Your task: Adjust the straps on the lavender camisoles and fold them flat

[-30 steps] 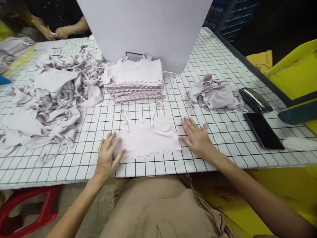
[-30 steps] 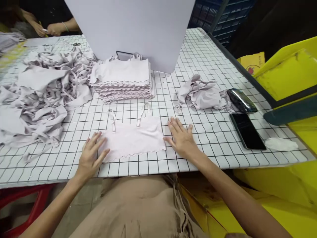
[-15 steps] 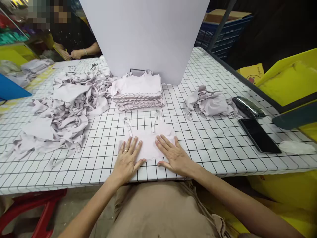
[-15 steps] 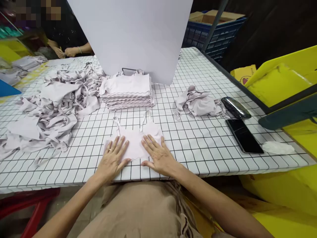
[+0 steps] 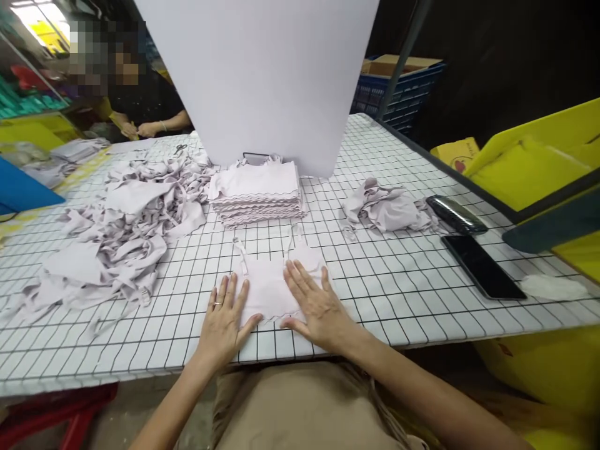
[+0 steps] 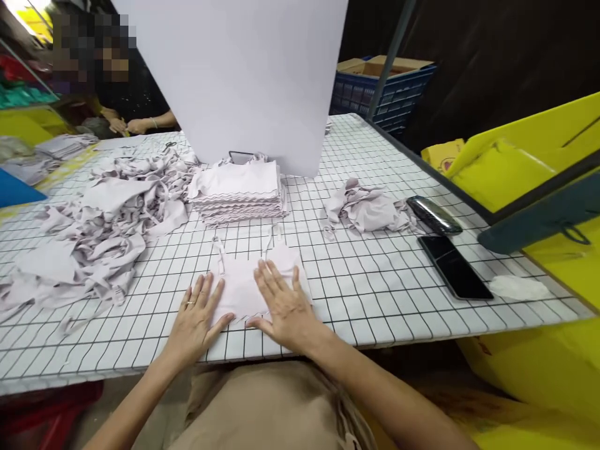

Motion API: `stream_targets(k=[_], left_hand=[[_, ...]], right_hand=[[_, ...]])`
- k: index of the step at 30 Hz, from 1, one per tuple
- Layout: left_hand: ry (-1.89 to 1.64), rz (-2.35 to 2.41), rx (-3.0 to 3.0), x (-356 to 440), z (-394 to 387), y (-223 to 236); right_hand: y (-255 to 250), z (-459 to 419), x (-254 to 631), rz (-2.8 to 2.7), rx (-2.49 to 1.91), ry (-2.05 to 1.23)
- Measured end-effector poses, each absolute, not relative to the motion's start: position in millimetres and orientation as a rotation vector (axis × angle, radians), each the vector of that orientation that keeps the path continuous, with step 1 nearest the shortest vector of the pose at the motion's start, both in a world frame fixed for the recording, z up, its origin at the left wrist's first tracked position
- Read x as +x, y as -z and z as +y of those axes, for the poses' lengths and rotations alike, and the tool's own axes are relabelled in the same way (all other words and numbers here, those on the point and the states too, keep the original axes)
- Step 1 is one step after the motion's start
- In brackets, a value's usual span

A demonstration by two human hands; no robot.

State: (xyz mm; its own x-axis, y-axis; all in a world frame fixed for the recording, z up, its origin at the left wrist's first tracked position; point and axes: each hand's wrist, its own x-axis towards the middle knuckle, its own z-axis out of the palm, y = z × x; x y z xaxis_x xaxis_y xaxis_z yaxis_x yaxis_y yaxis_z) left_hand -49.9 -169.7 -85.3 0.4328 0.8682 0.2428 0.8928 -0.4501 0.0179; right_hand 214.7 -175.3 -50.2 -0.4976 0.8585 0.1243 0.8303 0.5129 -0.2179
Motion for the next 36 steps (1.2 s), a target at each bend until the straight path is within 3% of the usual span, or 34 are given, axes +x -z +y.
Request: stream_targets(k=[4, 11, 16, 23, 26, 32, 36], left_hand=[[0.285, -1.594, -2.578, -51, -172, 82], [0.513, -1.568, -2.614, -57, -173, 92], [0.808, -1.663, -2.683, -72, -168, 86], [1.000, -1.304, -2.787, -43, -141, 36], [1.000, -1.225, -2.815, -37, -133, 24], [1.049, -2.036, -2.696, -35, -121, 7], [1.186, -2.059, -2.894, -1, -104, -19]], right_hand=[[57, -164, 205, -2.609, -1.378, -0.376], [53, -168, 297, -2.411, -1.699, -0.556], [25, -134, 373, -1.713, -1.945, -0.339], [-1, -49, 435, -1.435, -1.966, -0.216], [-26, -32, 457, -1.316, -1.880, -0.256], [-109, -28, 491, -1.125, -1.565, -0.317], [-162, -41, 475, -1.067, -1.307, -0.391]])
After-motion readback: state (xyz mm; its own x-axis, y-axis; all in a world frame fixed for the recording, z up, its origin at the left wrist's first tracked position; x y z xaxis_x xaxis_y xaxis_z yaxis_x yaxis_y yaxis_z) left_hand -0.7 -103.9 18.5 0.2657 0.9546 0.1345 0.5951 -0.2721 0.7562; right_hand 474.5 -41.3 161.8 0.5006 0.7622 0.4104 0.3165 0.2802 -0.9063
